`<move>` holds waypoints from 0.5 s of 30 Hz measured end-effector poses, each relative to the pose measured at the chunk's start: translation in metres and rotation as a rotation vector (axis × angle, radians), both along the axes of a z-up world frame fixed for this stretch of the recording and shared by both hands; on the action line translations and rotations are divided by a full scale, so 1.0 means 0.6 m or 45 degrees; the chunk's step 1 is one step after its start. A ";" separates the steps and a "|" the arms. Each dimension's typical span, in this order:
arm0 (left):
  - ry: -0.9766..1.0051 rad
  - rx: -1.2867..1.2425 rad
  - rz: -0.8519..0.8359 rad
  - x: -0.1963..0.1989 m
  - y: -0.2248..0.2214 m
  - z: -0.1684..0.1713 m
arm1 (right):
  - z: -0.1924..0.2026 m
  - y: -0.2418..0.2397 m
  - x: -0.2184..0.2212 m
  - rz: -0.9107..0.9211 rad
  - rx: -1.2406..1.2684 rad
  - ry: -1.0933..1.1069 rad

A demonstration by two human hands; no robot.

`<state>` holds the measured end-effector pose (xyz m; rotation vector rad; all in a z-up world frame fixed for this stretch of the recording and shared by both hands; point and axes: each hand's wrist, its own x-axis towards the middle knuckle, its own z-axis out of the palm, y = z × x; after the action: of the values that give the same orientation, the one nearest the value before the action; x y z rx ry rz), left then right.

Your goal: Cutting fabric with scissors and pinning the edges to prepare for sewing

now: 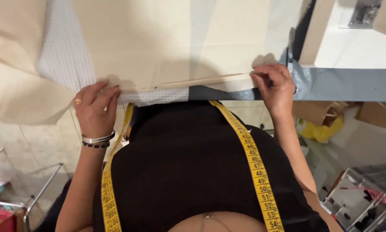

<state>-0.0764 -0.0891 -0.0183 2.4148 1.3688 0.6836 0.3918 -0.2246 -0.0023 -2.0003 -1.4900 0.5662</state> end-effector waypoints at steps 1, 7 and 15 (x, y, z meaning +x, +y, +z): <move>0.003 0.055 -0.002 -0.001 -0.005 -0.006 | -0.006 -0.004 0.004 0.012 -0.003 -0.012; 0.125 0.232 0.005 0.011 -0.027 -0.001 | 0.012 0.000 0.007 0.128 -0.035 -0.117; 0.244 0.431 -0.111 0.020 -0.028 -0.006 | 0.016 0.011 0.014 0.490 0.373 -0.663</move>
<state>-0.0645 -0.1058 -0.0217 2.8530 1.2934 0.7275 0.4000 -0.2177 0.0072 -1.7094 -2.1523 -0.0499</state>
